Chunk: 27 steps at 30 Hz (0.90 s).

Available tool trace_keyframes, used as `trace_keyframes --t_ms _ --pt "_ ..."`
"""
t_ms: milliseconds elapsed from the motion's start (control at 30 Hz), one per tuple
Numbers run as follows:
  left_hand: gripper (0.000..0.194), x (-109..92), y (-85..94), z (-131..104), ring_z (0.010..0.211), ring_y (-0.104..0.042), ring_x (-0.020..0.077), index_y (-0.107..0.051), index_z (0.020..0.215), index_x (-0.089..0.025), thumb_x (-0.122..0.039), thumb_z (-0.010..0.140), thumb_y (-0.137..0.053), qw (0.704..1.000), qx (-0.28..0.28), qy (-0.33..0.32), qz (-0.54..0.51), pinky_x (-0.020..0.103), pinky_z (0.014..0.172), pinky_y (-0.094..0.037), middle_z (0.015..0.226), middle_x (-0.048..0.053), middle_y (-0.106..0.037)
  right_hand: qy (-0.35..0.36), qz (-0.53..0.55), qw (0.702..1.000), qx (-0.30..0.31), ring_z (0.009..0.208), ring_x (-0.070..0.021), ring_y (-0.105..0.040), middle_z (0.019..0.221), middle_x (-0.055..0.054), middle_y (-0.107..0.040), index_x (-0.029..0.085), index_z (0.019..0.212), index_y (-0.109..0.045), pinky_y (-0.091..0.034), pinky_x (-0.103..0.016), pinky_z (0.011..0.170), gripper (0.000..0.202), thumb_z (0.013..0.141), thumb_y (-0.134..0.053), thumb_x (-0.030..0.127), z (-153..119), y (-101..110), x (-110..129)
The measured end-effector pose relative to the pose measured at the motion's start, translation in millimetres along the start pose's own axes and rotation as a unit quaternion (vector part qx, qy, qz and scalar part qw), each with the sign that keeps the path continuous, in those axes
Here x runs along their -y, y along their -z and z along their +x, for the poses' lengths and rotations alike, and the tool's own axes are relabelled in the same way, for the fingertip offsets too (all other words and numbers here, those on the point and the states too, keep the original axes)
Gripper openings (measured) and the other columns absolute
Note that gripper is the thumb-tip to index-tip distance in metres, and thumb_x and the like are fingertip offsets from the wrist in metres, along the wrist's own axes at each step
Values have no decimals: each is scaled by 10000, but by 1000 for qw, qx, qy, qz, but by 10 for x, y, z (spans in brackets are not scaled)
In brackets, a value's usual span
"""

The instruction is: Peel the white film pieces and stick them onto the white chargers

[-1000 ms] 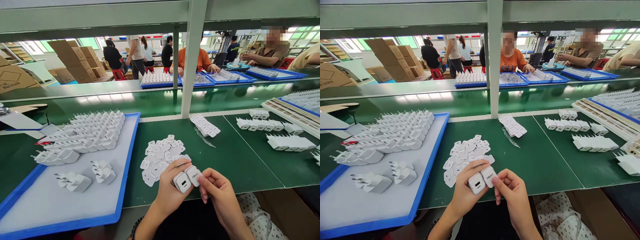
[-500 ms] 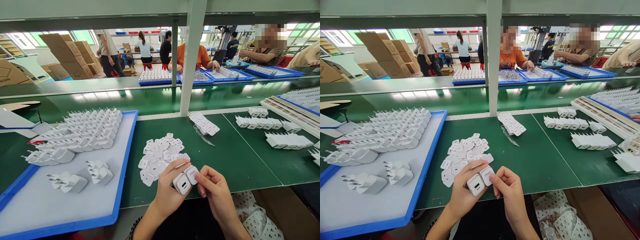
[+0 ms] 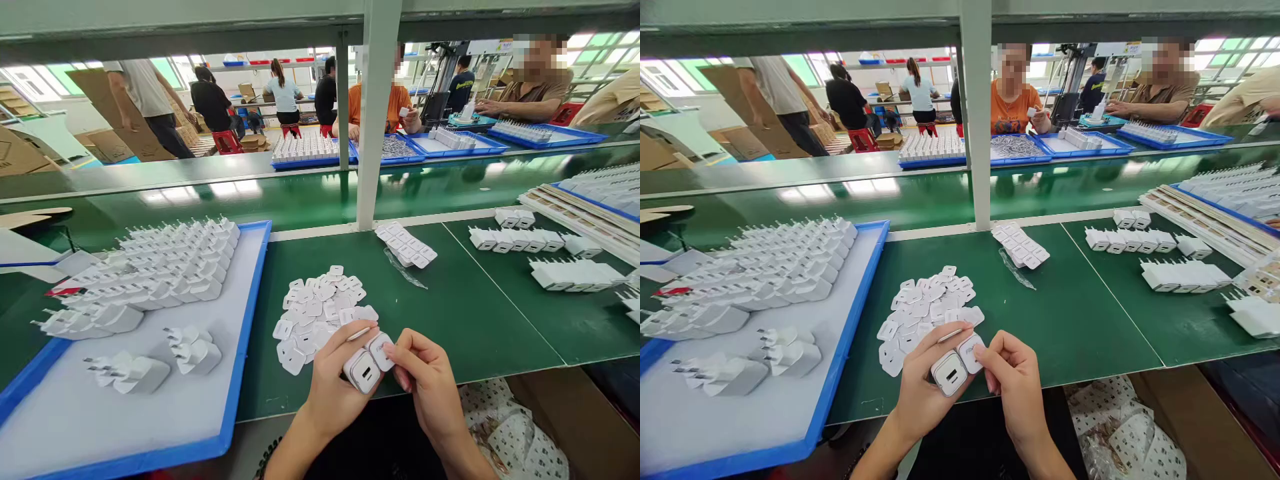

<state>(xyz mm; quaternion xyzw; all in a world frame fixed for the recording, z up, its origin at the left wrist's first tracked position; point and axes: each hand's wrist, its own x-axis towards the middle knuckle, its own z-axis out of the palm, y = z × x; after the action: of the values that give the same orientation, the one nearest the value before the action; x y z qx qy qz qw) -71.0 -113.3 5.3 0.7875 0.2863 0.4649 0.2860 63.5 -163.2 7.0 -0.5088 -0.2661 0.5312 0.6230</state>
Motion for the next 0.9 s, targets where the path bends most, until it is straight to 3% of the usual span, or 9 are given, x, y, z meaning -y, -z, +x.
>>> trace_keyframes --t_ms 367,633,767,900 --pt "422 -5 -4 -4 981 -686 215 -667 1101 -174 -230 707 -809 999 10 31 -2 323 880 -582 1111 106 -671 43 -56 998 3 545 -97 -212 551 73 -276 199 536 -358 -225 -244 505 486 772 -716 427 86 34 -10" --pt "395 -42 -9 14 970 -680 194 -670 1082 -186 -209 710 -802 999 23 37 -23 293 875 -569 1096 87 -671 -9 -28 999 36 588 -104 -249 634 69 -293 210 657 -365 -269 -221 519 433 783 -703 449 78 -43 -35" --pt "352 -39 7 17 981 -673 192 -677 1075 -205 -152 736 -755 999 32 36 -25 299 882 -560 1114 79 -670 25 -23 999 20 570 -99 -212 629 77 -242 221 647 -300 -258 -209 492 460 807 -673 437 67 -124 -65" --pt "354 -36 34 31 980 -675 201 -687 1073 -218 -192 730 -770 995 27 74 -54 312 876 -560 1105 75 -678 60 -33 996 60 591 -104 -262 667 67 -287 221 691 -336 -310 -202 520 384 826 -654 388 22 -97 -62"
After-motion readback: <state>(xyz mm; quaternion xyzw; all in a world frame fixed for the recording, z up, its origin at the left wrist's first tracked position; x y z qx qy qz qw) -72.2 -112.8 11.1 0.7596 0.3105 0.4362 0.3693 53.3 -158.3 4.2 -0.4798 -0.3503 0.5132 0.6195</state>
